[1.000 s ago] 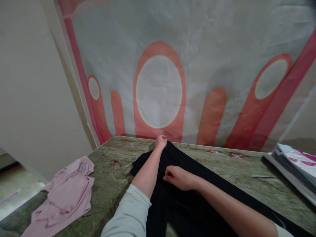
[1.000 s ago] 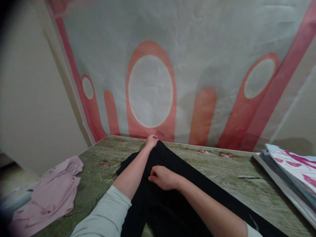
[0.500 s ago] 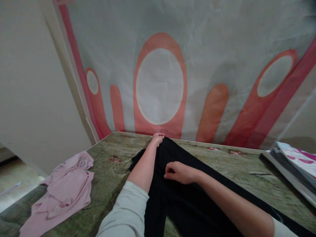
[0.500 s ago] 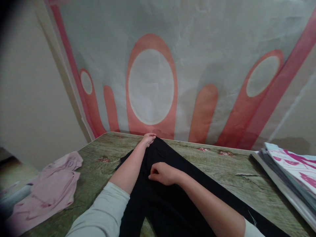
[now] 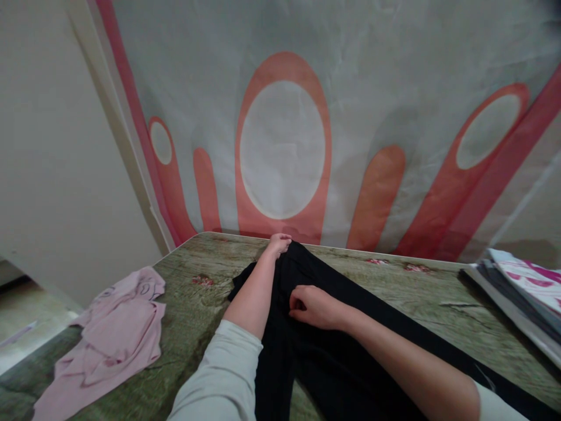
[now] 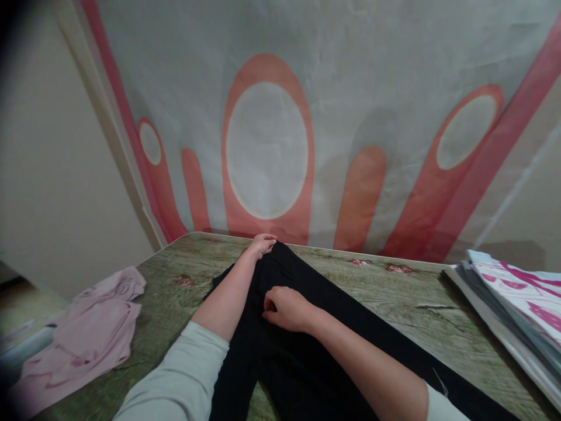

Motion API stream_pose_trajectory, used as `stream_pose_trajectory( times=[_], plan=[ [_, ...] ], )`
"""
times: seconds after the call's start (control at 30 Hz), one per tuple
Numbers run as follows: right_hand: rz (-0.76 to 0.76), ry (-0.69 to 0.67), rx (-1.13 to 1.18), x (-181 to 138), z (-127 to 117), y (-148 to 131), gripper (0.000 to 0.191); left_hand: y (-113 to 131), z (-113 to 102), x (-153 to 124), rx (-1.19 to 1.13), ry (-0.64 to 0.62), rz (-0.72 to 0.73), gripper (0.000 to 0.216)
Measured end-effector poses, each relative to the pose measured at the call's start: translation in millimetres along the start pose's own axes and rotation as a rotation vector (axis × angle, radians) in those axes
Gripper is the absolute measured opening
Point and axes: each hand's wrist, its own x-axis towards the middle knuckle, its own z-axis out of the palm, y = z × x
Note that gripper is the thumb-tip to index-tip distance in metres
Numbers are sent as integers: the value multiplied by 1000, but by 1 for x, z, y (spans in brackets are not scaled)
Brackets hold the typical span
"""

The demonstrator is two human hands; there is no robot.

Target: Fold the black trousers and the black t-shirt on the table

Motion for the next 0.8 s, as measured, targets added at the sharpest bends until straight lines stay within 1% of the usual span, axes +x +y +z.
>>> stream_pose_trajectory(
  times=[0.07, 0.17, 0.23, 0.3, 0.4, 0.47, 0.53, 0.57, 0.63, 0.73, 0.8],
  plan=[
    [8, -21, 31, 1, -2, 2, 5, 1, 0, -1, -4, 2, -3, 20],
    [25, -37, 70, 1, -10, 8, 8, 0, 0, -1, 1, 0, -3, 20],
    [41, -10, 76, 1, -20, 13, 11, -1, 1, -1, 11, -4, 5, 19],
    [70, 51, 56, 0, -35, 18, 12, -1, 2, -1, 29, -7, 18, 18],
    [117, 119, -15, -8, -67, 21, 12, -1, 4, -1, 68, -13, 48, 17],
    [129, 90, -78, -16, -87, 18, 13, 0, 4, -2, 100, -14, 72, 20],
    [138, 15, -152, -25, -101, 12, 15, 1, 4, -3, 131, -10, 97, 25],
    [143, -33, -195, -29, -103, 8, 18, 1, 4, -4, 144, -6, 109, 26],
    [134, -132, -287, -40, -97, -2, 26, 1, 4, -4, 163, 5, 133, 28],
    [30, -224, -386, -57, -71, -18, 45, 0, 4, -4, 182, 18, 161, 27],
    [-84, -227, -384, -68, -52, -27, 56, -1, 4, -4, 194, 19, 167, 25]
  ],
)
